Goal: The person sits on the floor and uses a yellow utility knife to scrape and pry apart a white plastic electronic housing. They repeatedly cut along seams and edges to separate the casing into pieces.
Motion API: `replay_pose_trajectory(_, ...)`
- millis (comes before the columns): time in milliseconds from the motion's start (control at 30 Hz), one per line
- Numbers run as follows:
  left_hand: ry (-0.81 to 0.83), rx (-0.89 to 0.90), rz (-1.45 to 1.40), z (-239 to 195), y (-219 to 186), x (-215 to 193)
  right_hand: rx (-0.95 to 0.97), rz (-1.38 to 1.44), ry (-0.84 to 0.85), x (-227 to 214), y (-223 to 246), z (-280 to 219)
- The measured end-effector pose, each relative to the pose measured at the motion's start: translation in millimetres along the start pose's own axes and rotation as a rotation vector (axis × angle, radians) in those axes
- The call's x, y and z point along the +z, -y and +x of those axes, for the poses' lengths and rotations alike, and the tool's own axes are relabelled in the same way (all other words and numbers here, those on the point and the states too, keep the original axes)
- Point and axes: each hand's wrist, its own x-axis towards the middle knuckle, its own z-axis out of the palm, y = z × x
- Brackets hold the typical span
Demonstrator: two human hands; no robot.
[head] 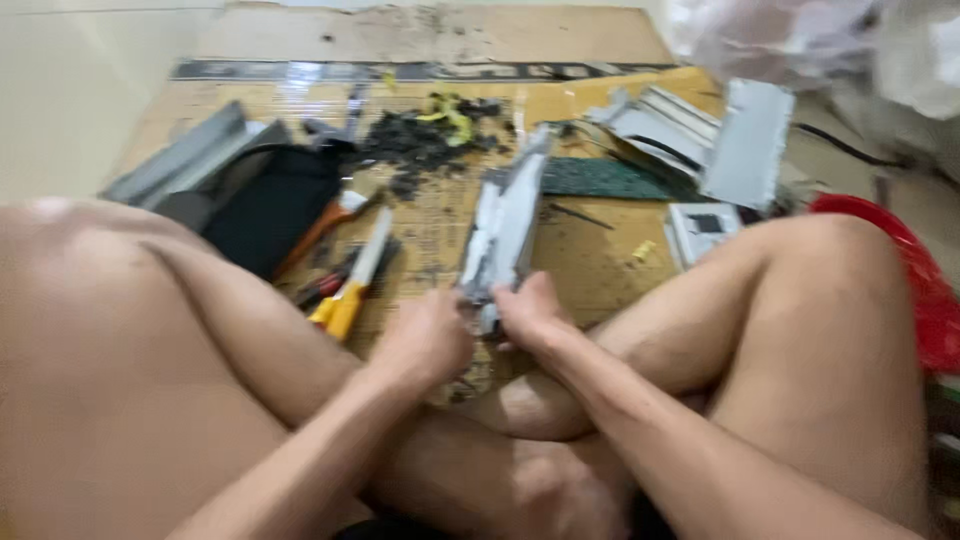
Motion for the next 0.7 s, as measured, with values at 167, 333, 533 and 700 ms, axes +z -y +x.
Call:
replay_pose_trajectory(167,-0.007,-0.216,-0.540,-21,3,-16,-0.059,-0.183,0.001,-12,2,-9)
replay_pose_trajectory(333,0.035,-0.294,-0.591,-16,12,-3,-0.047,-0.103,0.060,-12,10,-18)
replay_pose_trajectory(533,-0.062,-0.203,-0.536,-19,15,1,-0.086,-0.267,0.036,-15,9,-22)
replay_pose_trajectory(700,0.011,-0.249,-0.730,-19,11,-8,-0.092,-0.275,0.057,-20,16,-24)
